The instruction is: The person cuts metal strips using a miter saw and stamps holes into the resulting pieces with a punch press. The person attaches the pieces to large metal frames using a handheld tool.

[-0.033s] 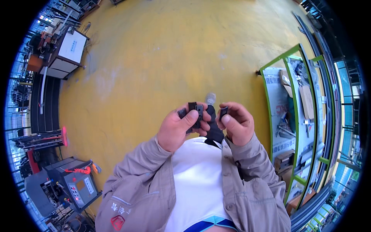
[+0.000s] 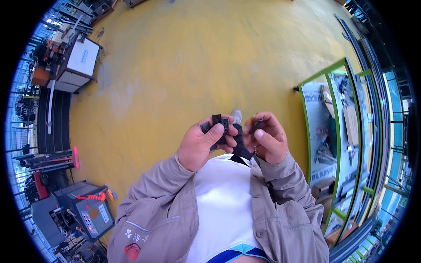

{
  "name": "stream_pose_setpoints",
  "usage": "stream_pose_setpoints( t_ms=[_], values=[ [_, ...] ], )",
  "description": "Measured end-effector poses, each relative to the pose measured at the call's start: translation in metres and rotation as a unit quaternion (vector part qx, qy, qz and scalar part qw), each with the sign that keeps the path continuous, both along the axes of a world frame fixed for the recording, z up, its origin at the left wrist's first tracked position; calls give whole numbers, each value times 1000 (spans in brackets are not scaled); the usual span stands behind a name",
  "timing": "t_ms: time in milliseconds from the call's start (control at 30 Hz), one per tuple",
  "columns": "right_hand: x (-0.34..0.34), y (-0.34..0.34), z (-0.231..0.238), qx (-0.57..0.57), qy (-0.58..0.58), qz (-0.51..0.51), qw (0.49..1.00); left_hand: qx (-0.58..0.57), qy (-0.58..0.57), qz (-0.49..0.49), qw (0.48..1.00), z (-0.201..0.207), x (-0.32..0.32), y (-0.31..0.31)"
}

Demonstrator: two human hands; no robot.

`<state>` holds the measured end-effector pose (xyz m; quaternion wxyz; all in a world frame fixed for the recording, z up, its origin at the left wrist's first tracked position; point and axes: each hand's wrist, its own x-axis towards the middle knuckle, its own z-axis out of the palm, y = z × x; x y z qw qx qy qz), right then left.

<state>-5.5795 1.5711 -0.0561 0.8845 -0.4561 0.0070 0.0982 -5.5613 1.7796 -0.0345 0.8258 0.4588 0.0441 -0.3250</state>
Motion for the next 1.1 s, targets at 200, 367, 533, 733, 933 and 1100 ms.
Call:
stream_pose_setpoints(
  t_ms=[200, 367, 533, 733, 933, 1100],
  values=[
    [245, -14, 42, -234, -80, 67, 967, 71, -21, 46, 996, 45, 212, -31],
    [414, -16, 83, -490, -282, 41, 824, 93, -61, 81, 990, 51, 359, -37],
    [596, -9, 55, -518, -334, 30, 787, 201, -117, 98, 968, 19, 538, -38],
    [801, 3, 76, -512, -241, 10, 825, 260, -190, 44, 946, 37, 764, -24],
    [999, -14, 79, -472, -275, 13, 837, 143, -141, 55, 978, 37, 976, -42],
    [1179, -44, 38, -409, -144, -16, 901, 7, -60, 59, 996, 12, 1163, -60]
  ],
)
